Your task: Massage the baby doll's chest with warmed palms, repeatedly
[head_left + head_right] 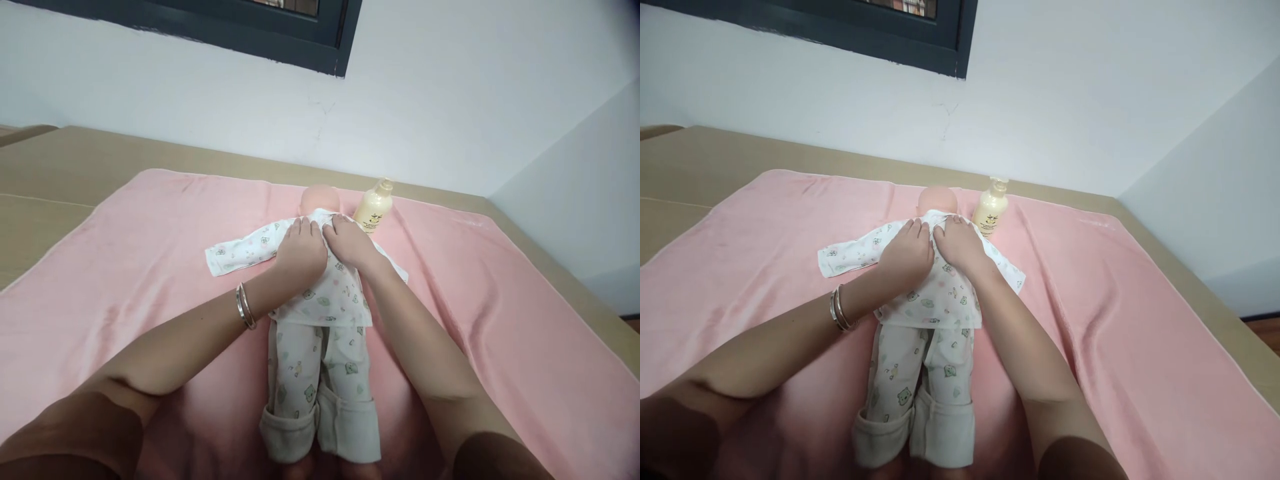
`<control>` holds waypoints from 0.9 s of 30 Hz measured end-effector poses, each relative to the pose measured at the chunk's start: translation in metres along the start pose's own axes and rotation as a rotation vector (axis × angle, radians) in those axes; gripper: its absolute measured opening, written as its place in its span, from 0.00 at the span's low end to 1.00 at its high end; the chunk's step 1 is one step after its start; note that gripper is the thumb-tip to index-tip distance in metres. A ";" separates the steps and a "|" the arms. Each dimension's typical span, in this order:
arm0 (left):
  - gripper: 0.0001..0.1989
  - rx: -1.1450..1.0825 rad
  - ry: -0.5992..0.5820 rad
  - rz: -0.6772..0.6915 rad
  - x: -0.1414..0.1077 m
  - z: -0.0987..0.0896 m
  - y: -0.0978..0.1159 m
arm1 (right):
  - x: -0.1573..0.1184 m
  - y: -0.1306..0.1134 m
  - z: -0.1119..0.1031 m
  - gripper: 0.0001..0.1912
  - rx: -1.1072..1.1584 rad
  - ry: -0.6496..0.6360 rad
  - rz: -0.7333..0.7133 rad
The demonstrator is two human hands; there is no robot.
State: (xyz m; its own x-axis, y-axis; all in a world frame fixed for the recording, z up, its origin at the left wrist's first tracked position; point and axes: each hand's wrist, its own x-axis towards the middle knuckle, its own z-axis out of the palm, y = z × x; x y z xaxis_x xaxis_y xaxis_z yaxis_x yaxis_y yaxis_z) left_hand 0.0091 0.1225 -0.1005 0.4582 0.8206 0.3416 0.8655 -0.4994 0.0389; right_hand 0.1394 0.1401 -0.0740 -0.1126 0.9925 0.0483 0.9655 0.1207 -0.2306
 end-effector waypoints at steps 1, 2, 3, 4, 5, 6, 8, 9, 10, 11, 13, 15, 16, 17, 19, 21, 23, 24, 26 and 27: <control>0.22 0.012 0.001 0.049 0.000 0.000 -0.001 | -0.001 -0.001 0.001 0.24 -0.038 0.006 -0.002; 0.20 0.012 -0.004 0.089 0.002 0.000 -0.004 | -0.003 -0.003 0.002 0.24 -0.083 0.007 -0.011; 0.19 0.000 -0.019 0.109 0.005 0.000 -0.009 | -0.007 -0.005 0.001 0.24 -0.127 0.004 -0.025; 0.18 -0.024 -0.041 0.102 0.009 -0.001 -0.014 | -0.011 -0.008 0.000 0.23 -0.166 -0.001 -0.042; 0.17 -0.062 -0.067 0.063 0.014 -0.002 -0.020 | -0.016 -0.011 -0.001 0.22 -0.197 -0.005 -0.061; 0.17 -0.110 -0.093 0.000 0.018 -0.003 -0.024 | -0.021 -0.014 -0.003 0.22 -0.219 -0.006 -0.075; 0.18 -0.193 -0.131 -0.117 0.024 -0.005 -0.030 | -0.026 -0.017 -0.008 0.20 -0.225 -0.008 -0.087; 0.18 -0.213 -0.138 -0.146 0.025 -0.006 -0.030 | -0.026 -0.017 -0.009 0.20 -0.206 -0.014 -0.078; 0.18 -0.212 -0.137 -0.157 0.023 -0.006 -0.028 | -0.025 -0.015 -0.010 0.20 -0.174 -0.025 -0.059; 0.18 -0.187 -0.136 -0.148 0.021 -0.007 -0.024 | -0.022 -0.013 -0.011 0.21 -0.135 -0.039 -0.037; 0.19 -0.092 -0.120 -0.097 0.012 -0.008 -0.014 | -0.014 -0.007 -0.009 0.23 -0.059 -0.060 -0.003; 0.20 -0.005 -0.095 -0.043 0.004 -0.009 -0.006 | -0.007 -0.003 -0.006 0.25 -0.026 -0.045 0.005; 0.21 0.022 -0.088 -0.013 0.002 -0.010 -0.004 | -0.005 -0.002 -0.004 0.25 -0.029 -0.028 0.003; 0.20 0.032 -0.084 0.018 0.001 -0.010 -0.004 | -0.005 -0.002 -0.002 0.25 -0.042 -0.014 0.001; 0.17 -0.001 -0.092 0.059 0.004 -0.010 -0.008 | -0.009 -0.006 -0.002 0.24 -0.088 0.001 0.000; 0.15 -0.091 -0.103 0.018 0.011 -0.009 -0.017 | -0.017 -0.013 -0.004 0.24 -0.132 -0.004 0.003; 0.16 -0.208 -0.102 -0.090 0.019 -0.007 -0.026 | -0.027 -0.020 -0.008 0.24 -0.171 -0.017 -0.005; 0.16 -0.252 -0.097 -0.133 0.022 -0.005 -0.029 | -0.031 -0.023 -0.010 0.24 -0.194 -0.025 -0.017; 0.16 -0.295 -0.064 -0.159 0.025 -0.001 -0.032 | -0.034 -0.025 -0.012 0.22 -0.238 -0.046 -0.068; 0.16 -0.300 -0.041 -0.159 0.025 0.001 -0.032 | -0.033 -0.024 -0.012 0.22 -0.237 -0.049 -0.085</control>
State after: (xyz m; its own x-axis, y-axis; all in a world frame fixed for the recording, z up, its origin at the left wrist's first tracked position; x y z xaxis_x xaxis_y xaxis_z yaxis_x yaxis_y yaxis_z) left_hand -0.0064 0.1591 -0.0945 0.3351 0.9023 0.2712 0.8314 -0.4186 0.3654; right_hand 0.1224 0.1038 -0.0586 -0.2013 0.9795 0.0095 0.9795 0.2013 0.0073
